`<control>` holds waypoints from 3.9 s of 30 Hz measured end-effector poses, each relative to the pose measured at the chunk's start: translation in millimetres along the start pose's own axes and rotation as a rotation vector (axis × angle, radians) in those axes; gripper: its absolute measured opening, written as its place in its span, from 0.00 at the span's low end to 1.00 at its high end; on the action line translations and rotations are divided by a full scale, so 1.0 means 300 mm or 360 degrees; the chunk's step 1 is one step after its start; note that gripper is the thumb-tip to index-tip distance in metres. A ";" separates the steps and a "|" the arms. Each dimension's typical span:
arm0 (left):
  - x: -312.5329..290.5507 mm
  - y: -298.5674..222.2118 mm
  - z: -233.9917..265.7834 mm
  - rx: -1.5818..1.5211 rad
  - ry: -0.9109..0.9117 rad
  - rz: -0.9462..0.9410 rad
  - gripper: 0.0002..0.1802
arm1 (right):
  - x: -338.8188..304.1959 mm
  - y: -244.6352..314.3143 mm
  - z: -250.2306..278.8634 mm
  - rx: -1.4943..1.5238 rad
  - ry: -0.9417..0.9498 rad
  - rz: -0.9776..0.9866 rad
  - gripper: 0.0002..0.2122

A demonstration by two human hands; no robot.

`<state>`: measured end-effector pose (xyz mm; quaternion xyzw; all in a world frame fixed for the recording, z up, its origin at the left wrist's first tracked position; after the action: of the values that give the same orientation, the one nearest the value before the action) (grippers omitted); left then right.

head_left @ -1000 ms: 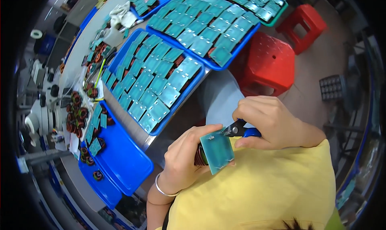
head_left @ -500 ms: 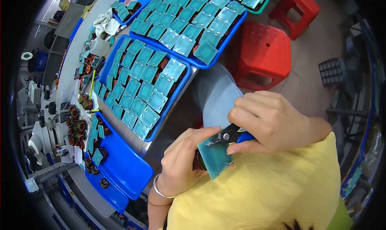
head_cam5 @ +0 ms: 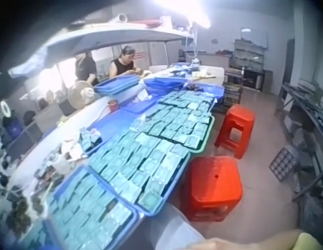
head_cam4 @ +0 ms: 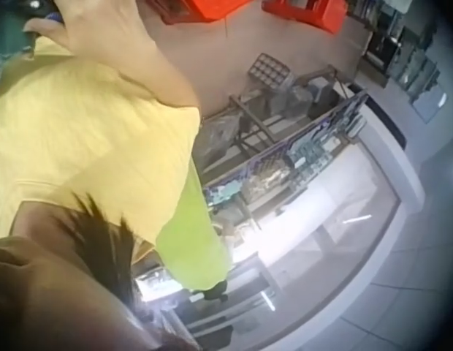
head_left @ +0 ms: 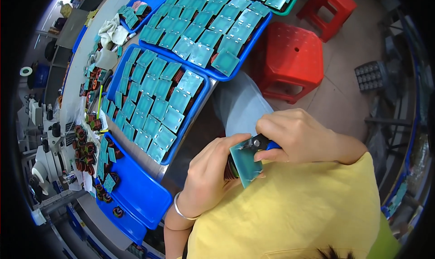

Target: Trimming excess leads from electronic components using pliers and sorting them into trays.

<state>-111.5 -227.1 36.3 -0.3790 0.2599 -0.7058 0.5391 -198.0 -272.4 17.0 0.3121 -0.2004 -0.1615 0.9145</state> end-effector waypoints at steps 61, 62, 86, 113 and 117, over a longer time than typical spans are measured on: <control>-0.130 0.171 0.184 -0.0727 -0.0701 0.0569 0.42 | 0.164 0.138 0.046 -0.0238 0.0001 0.0344 0.22; -0.132 0.162 0.189 -0.0595 -0.0694 0.0533 0.41 | 0.161 0.139 0.044 -0.0291 0.0012 0.0345 0.22; -0.095 0.165 0.174 -0.0854 -0.0702 0.0569 0.40 | 0.123 0.070 0.047 0.0181 0.0162 0.0270 0.19; -0.851 0.421 0.797 -0.0078 -0.1773 0.1053 0.22 | 1.266 0.051 -0.521 0.0051 0.0338 0.0607 0.22; -0.887 0.495 0.836 0.0369 -0.1585 0.1178 0.19 | 1.370 -0.031 -0.694 -0.0211 0.0542 0.0654 0.30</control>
<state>211.6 -3.7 -2.0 -0.4861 0.0134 -0.2349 0.8416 254.4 -346.9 -30.6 0.2270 -0.0917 0.0694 0.9671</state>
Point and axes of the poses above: each hand's wrist, its own x-axis towards the middle knuckle, its own z-axis out of the back of the hand, y = z × x, the point moved 9 cm from there along x, towards the middle knuckle
